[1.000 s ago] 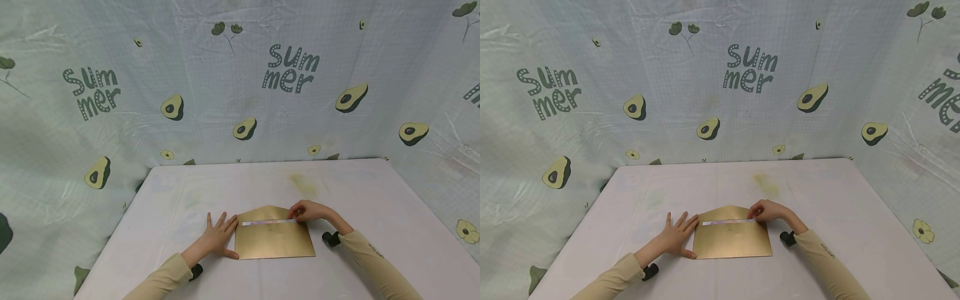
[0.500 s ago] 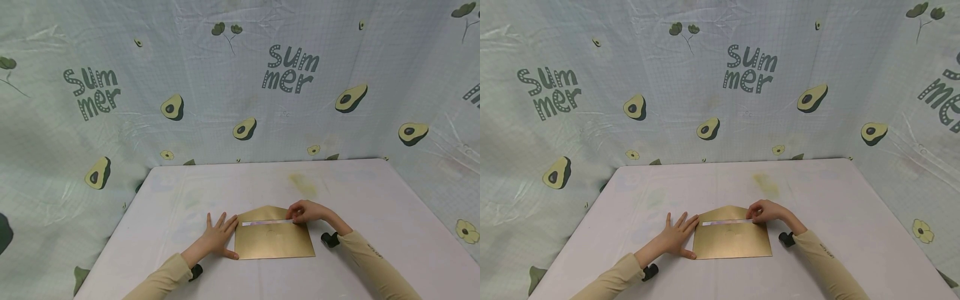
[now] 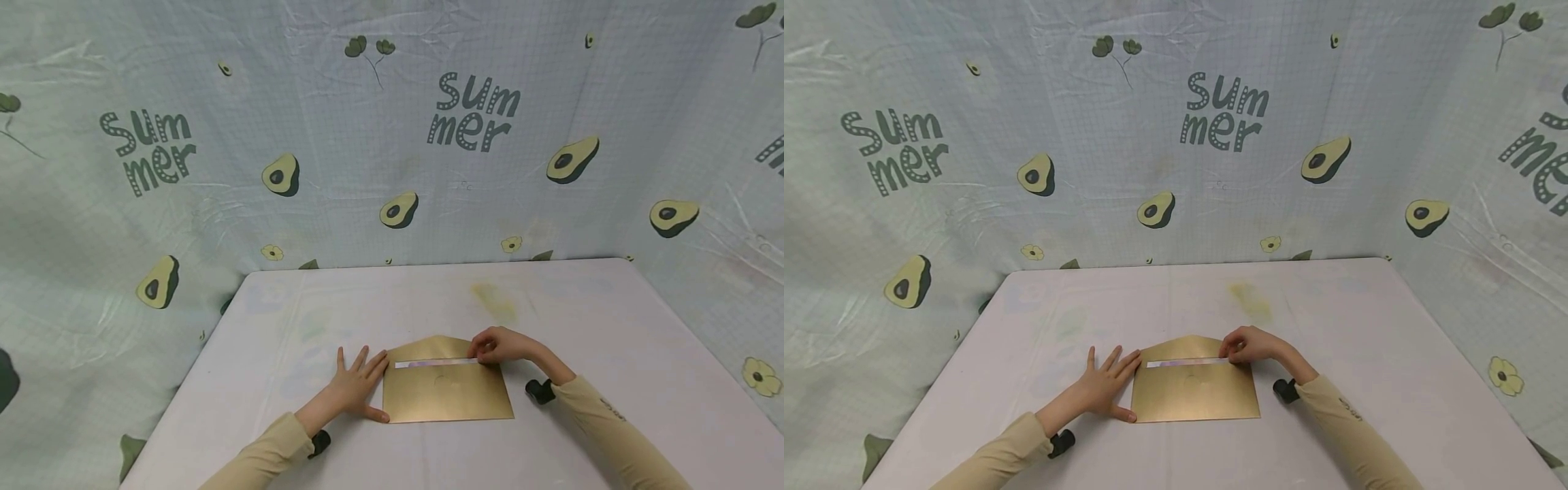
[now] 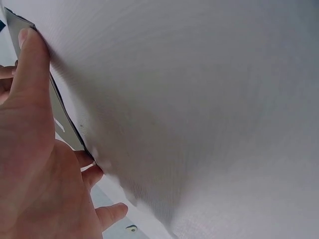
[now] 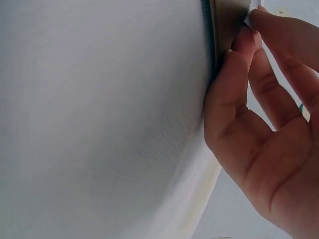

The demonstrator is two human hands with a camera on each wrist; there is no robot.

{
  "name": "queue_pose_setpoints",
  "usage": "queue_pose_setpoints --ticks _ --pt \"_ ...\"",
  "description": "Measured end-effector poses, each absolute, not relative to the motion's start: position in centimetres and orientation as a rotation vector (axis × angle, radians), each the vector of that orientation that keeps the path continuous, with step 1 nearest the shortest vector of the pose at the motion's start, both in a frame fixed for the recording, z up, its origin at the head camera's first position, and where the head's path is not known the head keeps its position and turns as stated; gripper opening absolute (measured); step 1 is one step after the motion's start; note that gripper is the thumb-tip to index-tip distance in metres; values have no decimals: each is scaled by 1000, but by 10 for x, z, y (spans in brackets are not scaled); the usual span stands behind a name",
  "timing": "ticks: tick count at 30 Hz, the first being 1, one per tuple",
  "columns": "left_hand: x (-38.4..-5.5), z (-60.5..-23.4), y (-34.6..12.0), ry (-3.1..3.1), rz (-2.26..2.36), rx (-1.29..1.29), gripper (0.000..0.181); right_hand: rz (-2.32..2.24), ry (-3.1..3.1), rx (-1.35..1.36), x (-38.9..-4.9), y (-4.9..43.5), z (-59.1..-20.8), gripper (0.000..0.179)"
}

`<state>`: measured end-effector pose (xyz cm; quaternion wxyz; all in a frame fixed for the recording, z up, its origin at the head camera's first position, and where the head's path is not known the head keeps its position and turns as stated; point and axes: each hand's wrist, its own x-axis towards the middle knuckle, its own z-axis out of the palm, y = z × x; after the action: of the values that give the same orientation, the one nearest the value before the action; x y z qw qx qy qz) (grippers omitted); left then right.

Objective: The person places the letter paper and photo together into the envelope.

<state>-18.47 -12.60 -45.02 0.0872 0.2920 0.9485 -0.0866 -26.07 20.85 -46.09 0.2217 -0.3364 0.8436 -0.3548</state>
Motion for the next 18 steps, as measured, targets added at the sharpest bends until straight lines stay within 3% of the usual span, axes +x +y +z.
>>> queue_pose_setpoints --ticks 18 --pt "-182 -454 -130 2822 -141 919 99 -960 2590 -953 -240 222 -456 11"
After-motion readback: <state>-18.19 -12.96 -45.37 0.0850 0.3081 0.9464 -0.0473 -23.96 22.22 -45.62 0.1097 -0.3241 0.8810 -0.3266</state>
